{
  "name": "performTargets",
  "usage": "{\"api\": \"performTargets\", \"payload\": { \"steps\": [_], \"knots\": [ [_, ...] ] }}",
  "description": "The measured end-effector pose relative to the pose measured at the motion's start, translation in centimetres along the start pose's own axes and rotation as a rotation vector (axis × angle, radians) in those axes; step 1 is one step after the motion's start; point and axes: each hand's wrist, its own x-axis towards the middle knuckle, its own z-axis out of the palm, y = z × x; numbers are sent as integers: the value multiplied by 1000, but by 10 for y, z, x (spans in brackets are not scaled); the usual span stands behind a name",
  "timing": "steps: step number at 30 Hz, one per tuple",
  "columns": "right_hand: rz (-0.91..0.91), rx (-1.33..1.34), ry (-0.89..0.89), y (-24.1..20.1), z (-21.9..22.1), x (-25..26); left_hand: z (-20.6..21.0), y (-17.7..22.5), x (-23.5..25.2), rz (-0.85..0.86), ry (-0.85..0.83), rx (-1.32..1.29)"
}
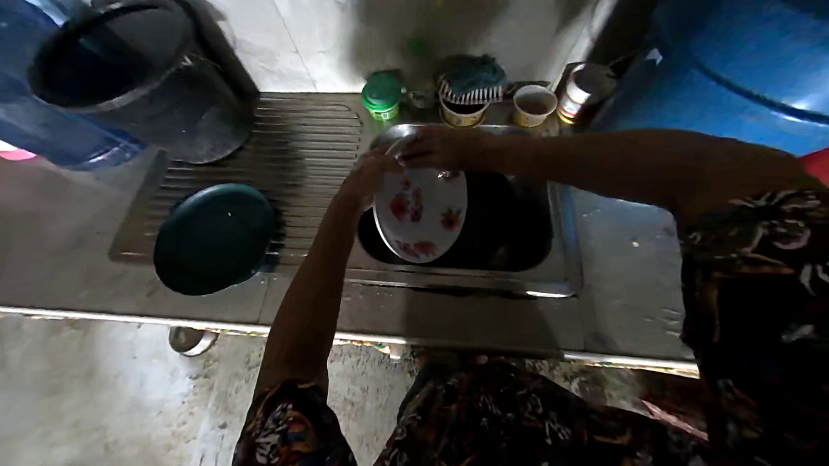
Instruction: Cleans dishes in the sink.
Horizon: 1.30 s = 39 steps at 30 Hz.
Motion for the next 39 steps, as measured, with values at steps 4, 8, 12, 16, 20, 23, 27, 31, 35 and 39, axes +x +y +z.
{"api": "performTargets", "payload": {
  "steps": [4,8,12,16,20,23,27,31,35,39],
  "knots": [
    [203,-54,99,-24,30,-33,-3,4,-9,91,36,-112],
    [505,52,110,-95,91,-33,1,-18,5,360,98,-308],
    [782,684,128,-160,94,23,16,-38,24,390,163,-263],
    [776,944,432,-171,70,56,21,-47,28,337,228,-253],
    [611,612,187,-151,96,20,2,-38,20,355,157,-229],
    [408,107,-13,-95,113,-29,-13,-32,15,238,60,-171],
    [138,-169,-125,-29,44,-36,-24,-10,12,-30,-37,-58],
    [-82,-241,53,-4,27,-33,-38,0,20,43,13,-95],
    [52,-241,108,-19,29,-38,-57,-32,29,357,-48,-380],
    [286,-186,166,-42,56,-39,-15,-70,0,271,136,-701]
  ]
}}
